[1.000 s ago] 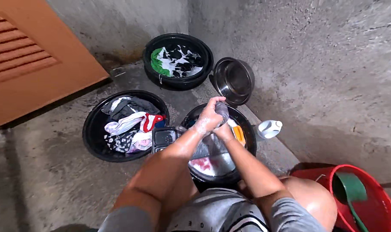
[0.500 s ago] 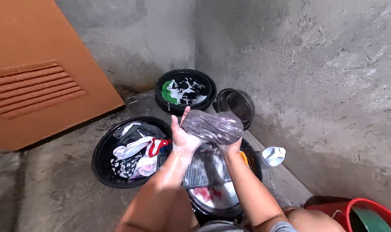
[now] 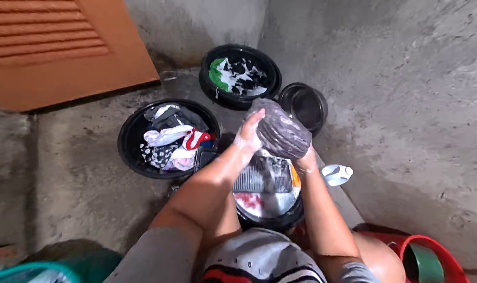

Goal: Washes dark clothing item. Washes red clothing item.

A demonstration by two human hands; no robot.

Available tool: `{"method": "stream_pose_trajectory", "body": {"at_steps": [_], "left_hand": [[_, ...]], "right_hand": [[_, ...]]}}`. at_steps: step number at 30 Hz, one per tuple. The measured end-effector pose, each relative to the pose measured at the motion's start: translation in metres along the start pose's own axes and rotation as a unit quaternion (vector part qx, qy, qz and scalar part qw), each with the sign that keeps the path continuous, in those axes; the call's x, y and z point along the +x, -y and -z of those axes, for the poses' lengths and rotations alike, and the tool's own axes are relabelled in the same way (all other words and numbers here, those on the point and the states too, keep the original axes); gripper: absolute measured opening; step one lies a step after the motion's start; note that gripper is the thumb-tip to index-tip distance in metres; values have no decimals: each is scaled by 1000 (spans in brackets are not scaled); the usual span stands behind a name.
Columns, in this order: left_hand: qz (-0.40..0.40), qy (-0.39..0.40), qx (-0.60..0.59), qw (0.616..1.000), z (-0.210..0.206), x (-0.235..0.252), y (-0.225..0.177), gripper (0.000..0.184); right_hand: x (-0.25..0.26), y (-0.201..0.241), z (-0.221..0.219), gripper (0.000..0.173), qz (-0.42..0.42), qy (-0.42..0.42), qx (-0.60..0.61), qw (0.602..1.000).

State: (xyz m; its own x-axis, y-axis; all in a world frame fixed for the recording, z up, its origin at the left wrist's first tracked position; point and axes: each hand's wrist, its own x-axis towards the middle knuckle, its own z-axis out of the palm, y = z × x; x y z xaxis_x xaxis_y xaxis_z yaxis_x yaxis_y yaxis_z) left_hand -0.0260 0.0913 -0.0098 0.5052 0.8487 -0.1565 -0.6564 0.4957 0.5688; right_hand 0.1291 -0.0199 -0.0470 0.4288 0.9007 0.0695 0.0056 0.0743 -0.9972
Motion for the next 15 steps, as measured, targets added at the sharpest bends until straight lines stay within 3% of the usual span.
{"method": "stream_pose_trajectory", "body": {"at_steps": [2,5,7,9,11,15], "left_hand": [[-2,4,54,999,-2,-7,-3,27],[1,90,167,982,4,-11,-4,29],[-12,156,269,950,8,-9,-6,56],[-35,241,299,923,13,-1,-1,77],[-25,291,254,922,17,1,3,89],[24,130,147,980,7,-9,-2,36]], "right_hand": [[-8,-17,18,87,-84,125,98,984],[-17,-37,21,76,-167,210,354,896],[-15,-32,11,82,-179,176,410,877],[-11,-18,-4,64,-169,90,430,882],[-9,-6,-12,42,-130,58,416,898],[-7,18,-14,12,-35,-22,301,953]]}}
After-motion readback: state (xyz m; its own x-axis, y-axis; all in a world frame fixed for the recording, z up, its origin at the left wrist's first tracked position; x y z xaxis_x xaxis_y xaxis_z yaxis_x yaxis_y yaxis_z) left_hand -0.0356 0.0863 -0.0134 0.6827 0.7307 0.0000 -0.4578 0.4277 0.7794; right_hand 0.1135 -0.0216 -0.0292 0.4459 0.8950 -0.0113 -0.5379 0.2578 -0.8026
